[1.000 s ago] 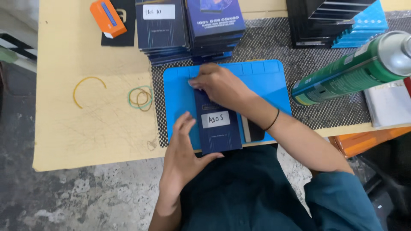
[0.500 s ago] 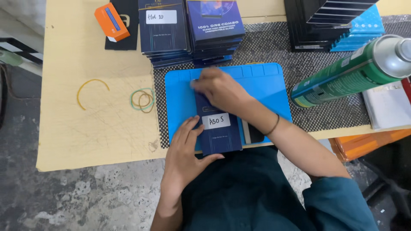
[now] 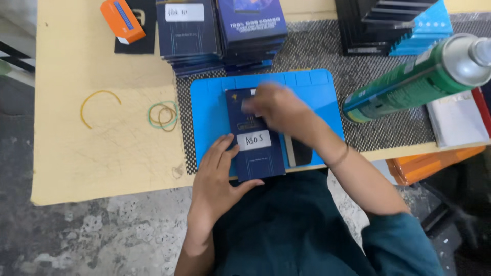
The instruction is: The person cleans mobile phone packaging by hand using a cloth and a spray, then wipes the surfaces and edges of the blue boxes.
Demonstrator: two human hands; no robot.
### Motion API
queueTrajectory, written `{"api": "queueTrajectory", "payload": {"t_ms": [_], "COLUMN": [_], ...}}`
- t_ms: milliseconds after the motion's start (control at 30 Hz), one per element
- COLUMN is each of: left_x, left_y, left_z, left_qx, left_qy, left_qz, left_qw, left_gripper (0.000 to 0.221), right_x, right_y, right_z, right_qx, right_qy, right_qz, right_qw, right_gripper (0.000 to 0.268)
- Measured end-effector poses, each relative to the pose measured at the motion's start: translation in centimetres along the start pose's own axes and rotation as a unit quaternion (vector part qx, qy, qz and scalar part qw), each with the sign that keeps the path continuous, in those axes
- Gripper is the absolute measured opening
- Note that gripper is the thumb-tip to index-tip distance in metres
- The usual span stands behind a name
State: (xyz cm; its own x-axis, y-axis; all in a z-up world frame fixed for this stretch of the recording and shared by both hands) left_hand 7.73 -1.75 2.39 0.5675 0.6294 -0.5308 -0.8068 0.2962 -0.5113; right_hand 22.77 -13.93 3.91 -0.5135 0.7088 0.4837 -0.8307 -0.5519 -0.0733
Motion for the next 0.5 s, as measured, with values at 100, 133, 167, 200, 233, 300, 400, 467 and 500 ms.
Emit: {"api": "queueTrajectory", "payload": {"t_ms": [100,133,167,200,233,300,400,467,500], "left_x": [-0.3,-0.4,-0.4,-0.5,-0.3,-0.2,-0.4,-0.4,-0.3], "left_y": [0.2,-0.2,-0.2,-0.1,-0.2,-0.1,0.1,0.2,0.2], "left_z": [0.1,0.3,0.3,0.2,0.1,0.2,-0.1,-0.1,-0.1], "left_qx": [-0.002,-0.002,0.007,0.016,0.016,0.006,0.041,0.043,0.041], "left_qy": [0.002,0.001,0.001,0.001,0.002,-0.005,-0.032,-0.031,-0.032], "left_qz": [0.004,-0.001,0.002,0.005,0.005,0.006,-0.01,-0.009,-0.006], "left_qw": [1.0,1.0,1.0,1.0,1.0,1.0,0.999,0.999,0.999], "left_gripper": [0.086,0.086,0.085,0.084,0.084,0.085,0.086,0.085,0.085], "right_x": [-0.2,1.4,3.2,5.1,3.8,0.1,-1.3,-0.8,-0.4], "right_y": [0.3,1.4,2.6,3.9,3.8,3.8,5.0,6.3,6.9], "right_z": [0.1,1.3,1.7,2.0,2.3,4.2,3.3,2.3,1.9], "right_qx": [-0.086,-0.091,-0.043,0.005,0.006,-0.077,-0.129,-0.131,-0.134], "right_qy": [-0.003,-0.001,-0.04,-0.079,-0.078,-0.106,-0.019,-0.003,0.016], "right_qz": [0.021,0.021,0.034,0.047,0.046,-0.023,-0.08,-0.054,-0.024], "right_qw": [0.996,0.996,0.998,0.996,0.996,0.991,0.988,0.99,0.991], "right_gripper": [0.012,0.012,0.011,0.01,0.01,0.014,0.018,0.017,0.016]}}
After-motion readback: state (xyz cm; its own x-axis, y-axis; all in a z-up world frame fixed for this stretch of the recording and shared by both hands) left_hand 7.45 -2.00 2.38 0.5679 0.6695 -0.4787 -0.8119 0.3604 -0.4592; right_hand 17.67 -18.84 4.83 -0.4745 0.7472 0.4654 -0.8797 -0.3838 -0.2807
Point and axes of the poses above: each hand's wrist, its own y-axis away from the middle knuckle, its own z-axis out of the back of the hand, x = y × z, the point moved 8 cm from there along -y, towards the middle knuckle, and after that the axes turned 13 degrees about -z, right-handed, at the moved point
